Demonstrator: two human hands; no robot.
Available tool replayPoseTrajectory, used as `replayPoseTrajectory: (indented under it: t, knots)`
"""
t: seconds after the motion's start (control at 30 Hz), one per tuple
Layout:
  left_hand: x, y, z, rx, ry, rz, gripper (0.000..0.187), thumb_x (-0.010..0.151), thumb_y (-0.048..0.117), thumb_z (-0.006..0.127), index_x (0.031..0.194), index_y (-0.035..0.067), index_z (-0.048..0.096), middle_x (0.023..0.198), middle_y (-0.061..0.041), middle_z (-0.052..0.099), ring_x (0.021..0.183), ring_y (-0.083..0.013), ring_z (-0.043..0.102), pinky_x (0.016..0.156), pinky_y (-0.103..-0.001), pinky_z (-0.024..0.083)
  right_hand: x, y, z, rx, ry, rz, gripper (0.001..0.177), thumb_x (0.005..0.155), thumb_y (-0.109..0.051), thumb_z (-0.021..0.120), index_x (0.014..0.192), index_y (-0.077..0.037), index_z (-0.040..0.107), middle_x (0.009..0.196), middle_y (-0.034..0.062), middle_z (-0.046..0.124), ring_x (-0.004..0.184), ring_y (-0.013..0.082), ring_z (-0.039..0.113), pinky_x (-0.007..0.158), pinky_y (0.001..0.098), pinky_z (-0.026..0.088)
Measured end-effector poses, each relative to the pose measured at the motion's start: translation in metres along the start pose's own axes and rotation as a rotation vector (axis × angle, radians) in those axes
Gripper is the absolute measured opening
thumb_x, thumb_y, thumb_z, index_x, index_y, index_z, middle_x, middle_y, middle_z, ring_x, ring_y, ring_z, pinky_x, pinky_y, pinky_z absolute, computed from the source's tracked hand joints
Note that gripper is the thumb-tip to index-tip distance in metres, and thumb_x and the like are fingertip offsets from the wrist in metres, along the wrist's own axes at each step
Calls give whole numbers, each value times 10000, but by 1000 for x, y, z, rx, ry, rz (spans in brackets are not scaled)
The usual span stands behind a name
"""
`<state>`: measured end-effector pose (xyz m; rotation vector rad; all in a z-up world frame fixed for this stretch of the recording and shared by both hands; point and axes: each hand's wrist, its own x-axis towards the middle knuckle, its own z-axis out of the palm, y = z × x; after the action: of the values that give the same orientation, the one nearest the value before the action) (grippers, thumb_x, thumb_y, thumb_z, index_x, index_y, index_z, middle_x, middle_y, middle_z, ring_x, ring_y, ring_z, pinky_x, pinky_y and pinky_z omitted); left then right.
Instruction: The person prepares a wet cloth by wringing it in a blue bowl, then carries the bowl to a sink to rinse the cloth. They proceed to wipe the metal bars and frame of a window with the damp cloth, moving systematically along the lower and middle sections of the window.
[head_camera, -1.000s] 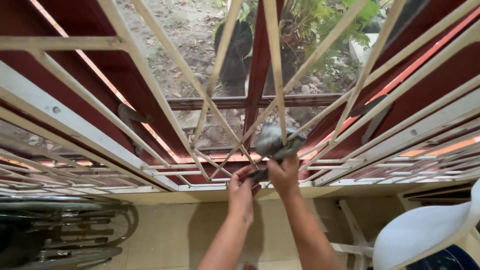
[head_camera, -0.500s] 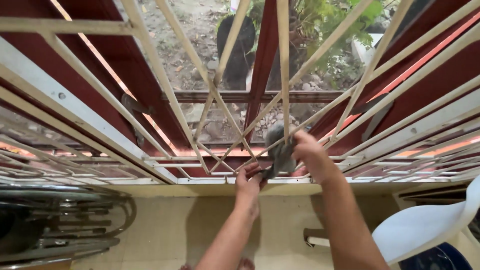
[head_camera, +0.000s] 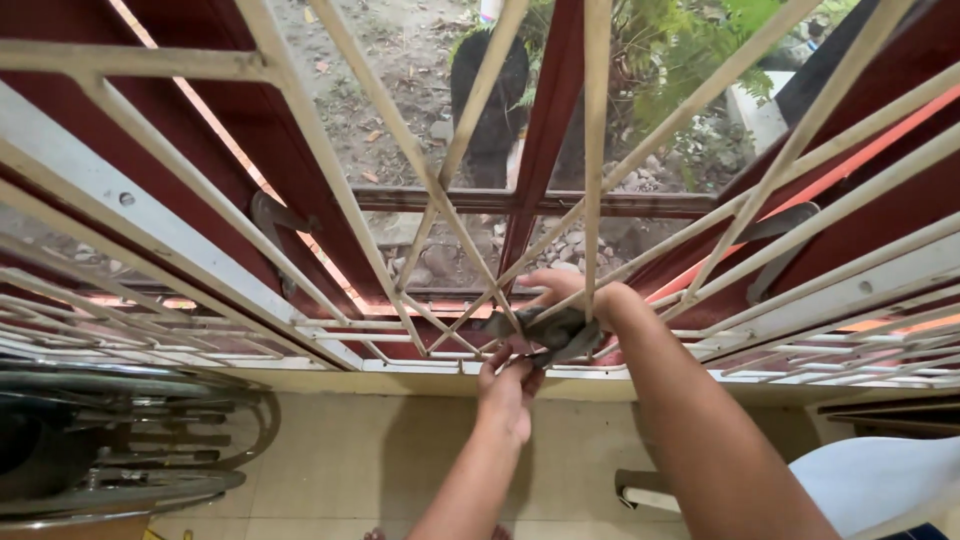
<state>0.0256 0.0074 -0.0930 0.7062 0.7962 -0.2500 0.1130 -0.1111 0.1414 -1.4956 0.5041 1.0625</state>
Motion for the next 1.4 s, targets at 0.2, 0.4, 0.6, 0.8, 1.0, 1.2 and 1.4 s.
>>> replayPoseTrajectory:
  t: [0.2, 0.4, 0.6, 0.8, 1.0, 1.2, 1.4]
  knots:
    - [4, -13, 4, -35, 32, -40, 805, 1063, -94, 807, 1788, 111, 523, 1359, -195, 645, 1183, -384, 837, 1094, -546, 781, 26, 0, 1, -412, 28, -39, 866, 1036, -685, 677, 1587, -51, 887, 1597, 287, 850, 1582, 437, 720, 1440, 513, 436]
    - [20, -12, -7, 13, 11, -52, 923, 995, -76, 848, 1802, 135, 452, 1301, -154, 659, 1104, -315, 805, 1025, -455, 748, 24, 16, -18, 81, 26, -3, 1140, 937, -914, 626, 1549, 10, 895, 1518, 327, 876, 1459, 488, 792, 1389, 494, 511]
    - [43, -41, -3, 73, -139, -193, 691, 1049, 25, 780, 1693, 175, 578, 1131, -46, 645, 929, -211, 724, 856, -341, 725, 9, 72, -16, 449, 190, -430, 677, 1163, -659, 659, 1461, -115, 931, 1364, 259, 893, 1328, 436, 826, 1318, 575, 551]
    - [14, -19, 8, 352, -235, -197, 219, 1031, 235, 913, 1245, 197, 881, 960, -55, 609, 785, -234, 665, 628, -340, 614, 36, 153, 24, 629, 765, -1048, 395, 1195, 46, 687, 1575, -12, 781, 1397, 175, 756, 1314, 282, 741, 1250, 523, 684]
    - [-17, 38, 6, 184, 23, 7, 106, 1080, 58, 700, 1050, 151, 741, 943, -66, 668, 741, -188, 543, 568, -338, 373, 54, 171, 68, 807, 880, -961, 307, 1238, -146, 666, 1534, -87, 612, 1643, 155, 650, 1464, 291, 713, 1192, 486, 747]
    - [22, 70, -20, -272, 148, 215, 213, 952, -20, 617, 1020, 167, 692, 879, -70, 635, 771, -217, 588, 608, -341, 438, 62, 144, 111, 888, 600, -975, 569, 1266, -206, 508, 1822, -90, 538, 1612, 222, 732, 1487, 306, 722, 1312, 432, 597]
    - [-22, 94, -15, -75, 0, 108, 232, 1096, 75, 850, 1303, 129, 761, 1231, -127, 747, 1086, -337, 799, 937, -470, 736, 214, 181, 40, 168, 795, -1106, 282, 1360, -329, 575, 1469, -140, 753, 1248, 71, 826, 1257, 138, 732, 1203, 508, 630]
